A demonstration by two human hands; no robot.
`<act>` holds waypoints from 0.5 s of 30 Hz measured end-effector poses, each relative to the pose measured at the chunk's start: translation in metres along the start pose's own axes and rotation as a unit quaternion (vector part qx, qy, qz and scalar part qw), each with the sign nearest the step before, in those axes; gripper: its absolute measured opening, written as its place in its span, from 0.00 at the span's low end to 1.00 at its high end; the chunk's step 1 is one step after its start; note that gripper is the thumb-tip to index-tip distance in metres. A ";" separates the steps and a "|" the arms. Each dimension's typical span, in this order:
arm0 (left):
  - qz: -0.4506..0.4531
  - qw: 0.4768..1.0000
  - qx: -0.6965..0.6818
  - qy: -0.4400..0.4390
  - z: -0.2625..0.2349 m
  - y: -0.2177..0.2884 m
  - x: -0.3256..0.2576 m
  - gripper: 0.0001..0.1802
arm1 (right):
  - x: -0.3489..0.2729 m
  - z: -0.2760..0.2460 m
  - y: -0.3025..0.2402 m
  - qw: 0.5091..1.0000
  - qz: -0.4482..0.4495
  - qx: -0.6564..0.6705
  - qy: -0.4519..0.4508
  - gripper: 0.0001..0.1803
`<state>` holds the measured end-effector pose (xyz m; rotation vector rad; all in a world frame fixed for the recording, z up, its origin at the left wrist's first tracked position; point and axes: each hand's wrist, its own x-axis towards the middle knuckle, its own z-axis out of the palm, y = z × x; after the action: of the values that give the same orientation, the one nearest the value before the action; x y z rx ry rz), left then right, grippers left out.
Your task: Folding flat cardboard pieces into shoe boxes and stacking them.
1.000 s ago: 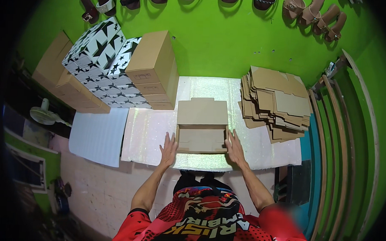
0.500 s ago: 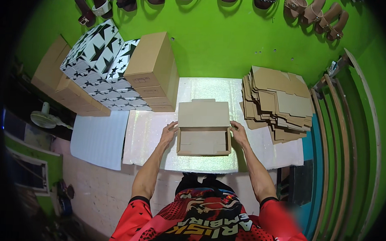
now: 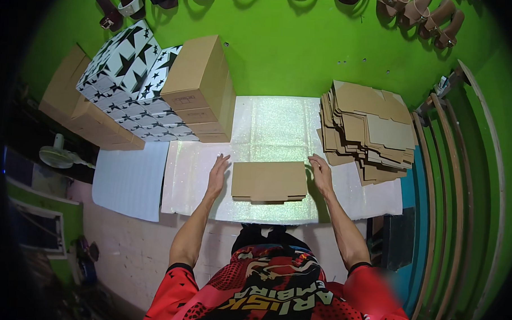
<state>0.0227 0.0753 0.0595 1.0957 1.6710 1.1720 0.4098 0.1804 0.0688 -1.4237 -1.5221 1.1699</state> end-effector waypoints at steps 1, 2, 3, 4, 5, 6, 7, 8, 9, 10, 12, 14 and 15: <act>0.070 0.992 0.106 -0.007 -0.002 0.003 -0.007 0.24 | -0.010 0.000 -0.014 0.997 -0.042 -0.070 -0.013 0.22; 0.111 0.967 0.224 -0.043 -0.001 0.009 -0.011 0.34 | -0.019 -0.002 -0.026 0.986 -0.084 -0.141 -0.022 0.26; 0.141 0.937 0.305 -0.095 0.006 0.020 -0.016 0.41 | -0.027 -0.006 -0.028 0.971 -0.129 -0.191 -0.057 0.33; 0.170 0.897 0.382 -0.145 0.014 0.032 -0.020 0.47 | -0.036 -0.007 -0.030 0.945 -0.169 -0.265 -0.091 0.36; 0.195 0.885 0.385 -0.171 0.020 0.034 -0.024 0.57 | -0.043 -0.004 -0.033 0.910 -0.211 -0.334 -0.127 0.39; 0.205 0.870 0.405 -0.193 0.025 0.036 -0.027 0.58 | -0.045 0.003 -0.028 0.890 -0.235 -0.350 -0.173 0.47; 0.216 0.852 0.425 -0.216 0.030 0.039 -0.031 0.59 | -0.051 0.008 -0.026 0.873 -0.256 -0.368 -0.190 0.50; 0.217 0.842 0.437 -0.230 0.033 0.037 -0.034 0.60 | -0.056 0.014 -0.027 0.855 -0.277 -0.386 -0.208 0.52; 0.218 0.842 0.437 -0.228 0.035 0.036 -0.037 0.60 | -0.060 0.017 -0.027 0.842 -0.258 -0.413 -0.230 0.51; 0.210 0.845 0.433 -0.234 0.038 0.034 -0.039 0.60 | -0.062 0.018 -0.028 0.842 -0.260 -0.414 -0.230 0.51; 0.202 0.853 0.419 -0.235 0.040 0.026 -0.040 0.58 | -0.064 0.022 -0.021 0.851 -0.255 -0.398 -0.228 0.51; 0.220 0.865 0.392 -0.224 0.041 0.020 -0.039 0.56 | -0.065 0.024 -0.018 0.860 -0.256 -0.380 -0.225 0.50; 0.236 0.875 0.364 -0.213 0.041 0.017 -0.039 0.54 | -0.065 0.024 -0.017 0.868 -0.256 -0.361 -0.224 0.49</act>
<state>0.0763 0.0526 0.0708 2.1519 1.5436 0.4614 0.3890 0.1130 0.0821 -1.0631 -2.6642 0.6247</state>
